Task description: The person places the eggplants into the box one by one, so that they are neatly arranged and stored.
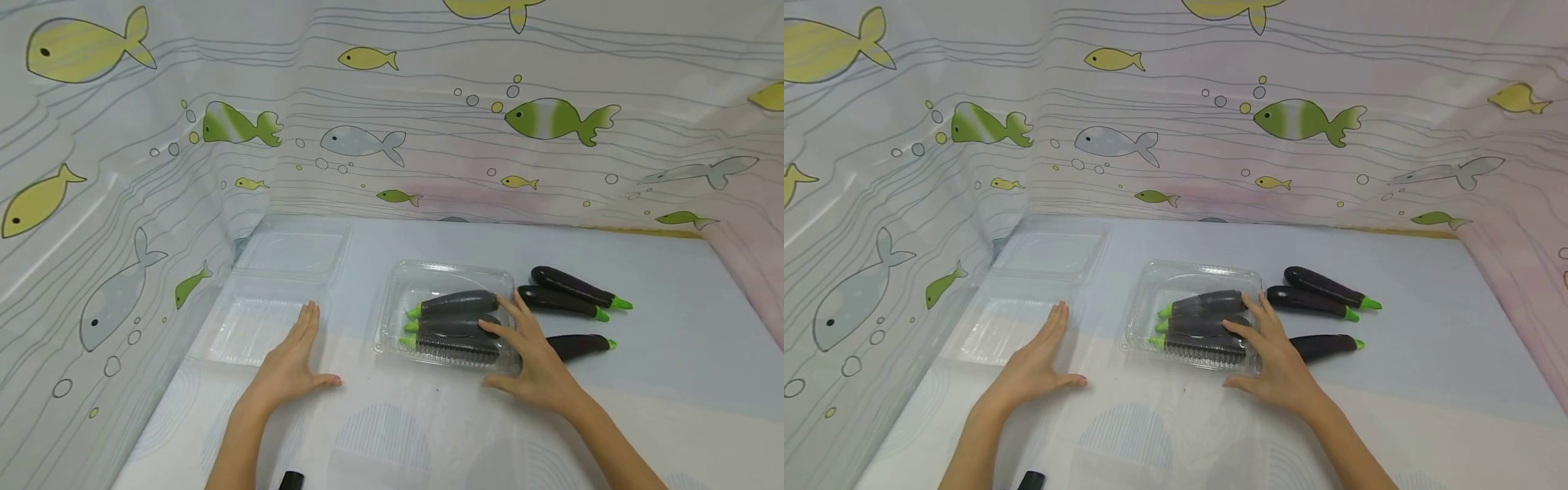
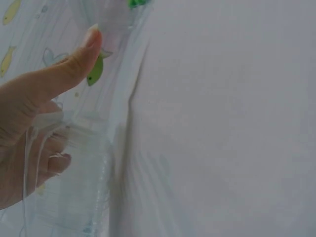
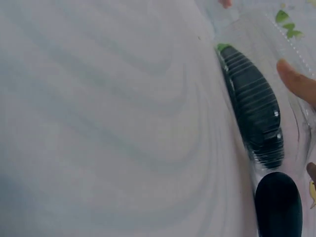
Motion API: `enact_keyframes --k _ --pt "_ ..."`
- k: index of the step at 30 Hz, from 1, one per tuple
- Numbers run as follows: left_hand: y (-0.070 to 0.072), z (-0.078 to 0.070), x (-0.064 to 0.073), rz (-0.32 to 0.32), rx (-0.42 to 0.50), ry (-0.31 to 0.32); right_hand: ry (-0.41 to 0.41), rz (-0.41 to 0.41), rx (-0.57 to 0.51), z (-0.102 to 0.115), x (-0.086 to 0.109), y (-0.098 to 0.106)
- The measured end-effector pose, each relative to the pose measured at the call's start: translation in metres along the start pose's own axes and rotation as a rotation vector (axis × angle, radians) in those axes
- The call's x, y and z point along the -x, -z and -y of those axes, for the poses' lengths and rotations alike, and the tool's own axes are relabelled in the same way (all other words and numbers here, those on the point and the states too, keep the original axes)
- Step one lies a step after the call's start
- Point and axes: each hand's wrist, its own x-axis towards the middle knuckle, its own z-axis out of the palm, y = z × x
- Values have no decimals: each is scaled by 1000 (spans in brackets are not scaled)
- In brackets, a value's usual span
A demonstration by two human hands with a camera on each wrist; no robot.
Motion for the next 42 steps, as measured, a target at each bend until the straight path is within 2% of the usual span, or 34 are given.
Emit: enact_keyframes --k 5,12,18,29,33,42 --pt "-2 2 0 -4 6 -1 -56 14 -43 0 -7 4" --pt "-3 3 1 -14 18 -10 -215 151 -135 -2 -24 16" --pt "-5 3 1 -11 19 -10 -321 235 -142 0 -30 15" --pt "-3 2 0 -10 5 -7 -445 190 -231 0 -26 12" --pt "-2 2 0 -12 2 -8 -425 141 -253 -1 -22 9" --pt "-2 2 1 -15 9 4 -380 100 -289 2 -10 4"
